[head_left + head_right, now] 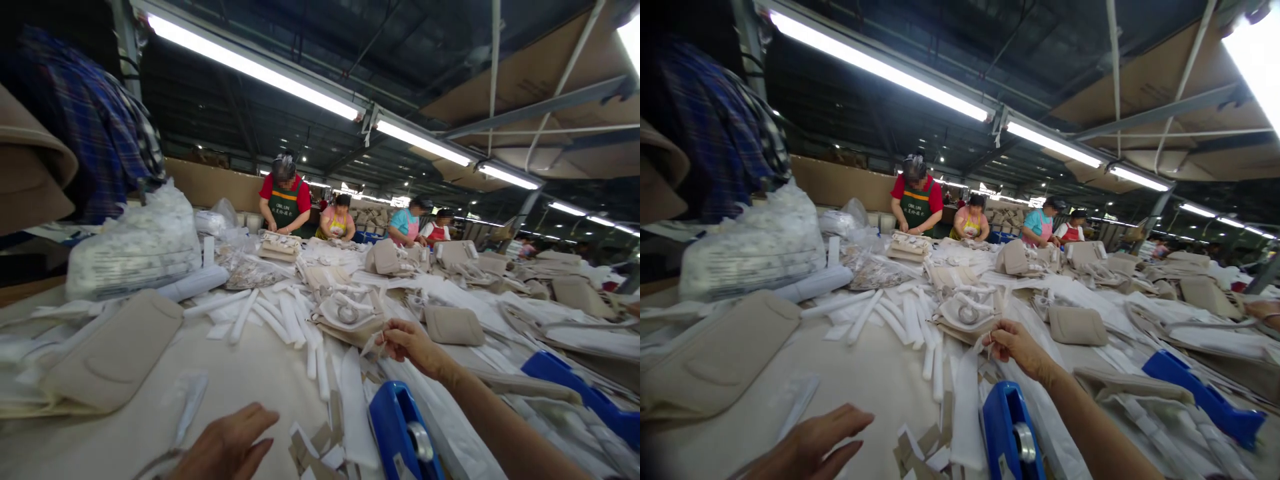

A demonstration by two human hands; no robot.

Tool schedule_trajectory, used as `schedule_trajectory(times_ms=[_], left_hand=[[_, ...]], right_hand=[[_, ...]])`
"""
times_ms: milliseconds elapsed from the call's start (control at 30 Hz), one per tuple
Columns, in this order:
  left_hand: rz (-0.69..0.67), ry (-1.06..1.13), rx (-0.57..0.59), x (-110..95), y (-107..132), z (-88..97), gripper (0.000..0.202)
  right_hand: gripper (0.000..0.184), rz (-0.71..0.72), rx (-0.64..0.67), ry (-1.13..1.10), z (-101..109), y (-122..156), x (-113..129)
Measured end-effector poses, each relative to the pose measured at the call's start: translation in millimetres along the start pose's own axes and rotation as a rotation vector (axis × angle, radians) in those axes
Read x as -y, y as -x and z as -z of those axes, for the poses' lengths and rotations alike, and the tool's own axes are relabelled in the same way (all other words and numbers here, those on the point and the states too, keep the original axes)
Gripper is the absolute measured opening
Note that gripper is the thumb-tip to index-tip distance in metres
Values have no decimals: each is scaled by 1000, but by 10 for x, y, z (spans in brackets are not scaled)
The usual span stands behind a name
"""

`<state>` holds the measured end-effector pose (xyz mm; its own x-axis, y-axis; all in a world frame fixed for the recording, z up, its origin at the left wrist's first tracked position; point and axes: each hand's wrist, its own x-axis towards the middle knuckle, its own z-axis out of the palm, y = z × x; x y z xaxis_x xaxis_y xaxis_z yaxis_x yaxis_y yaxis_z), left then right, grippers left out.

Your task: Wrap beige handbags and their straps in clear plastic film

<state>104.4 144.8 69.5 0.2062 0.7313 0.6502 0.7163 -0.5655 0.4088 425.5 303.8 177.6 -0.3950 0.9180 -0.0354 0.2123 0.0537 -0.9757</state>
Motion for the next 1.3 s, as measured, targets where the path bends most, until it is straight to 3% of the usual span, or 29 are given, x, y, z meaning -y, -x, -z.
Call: schedule_trajectory(times_ms=[100, 200, 300, 400, 500, 633, 833, 1167, 1300], left_hand=[[295, 212, 178, -443, -448, 18, 23], [567, 521, 165, -699, -697, -33, 30], [756, 697, 137, -809, -742, -53, 39], [680, 661, 110, -874, -680, 29, 32], [557, 616, 157, -932, -596, 153, 29], [674, 684, 324, -1002, -487, 240, 34], [635, 663, 363, -1076, -335, 245, 32], [670, 904, 272, -1219, -277, 83, 29], [700, 948, 266, -1237, -291, 146, 21]], right_hand=[[25, 3, 116, -125, -264, 211, 179], [24, -10, 245, -222, -549, 428, 271], [18, -27, 404, -314, -810, 619, 273], [13, -4, 559, -423, -1009, 755, 219], [11, 21, 599, -477, -1132, 836, 160], [12, 32, 587, -501, -1216, 898, 139], [14, 34, 558, -501, -1293, 979, 167], [16, 99, 562, -631, -1406, 1098, 36], [23, 137, 482, -556, -1369, 1152, 6]])
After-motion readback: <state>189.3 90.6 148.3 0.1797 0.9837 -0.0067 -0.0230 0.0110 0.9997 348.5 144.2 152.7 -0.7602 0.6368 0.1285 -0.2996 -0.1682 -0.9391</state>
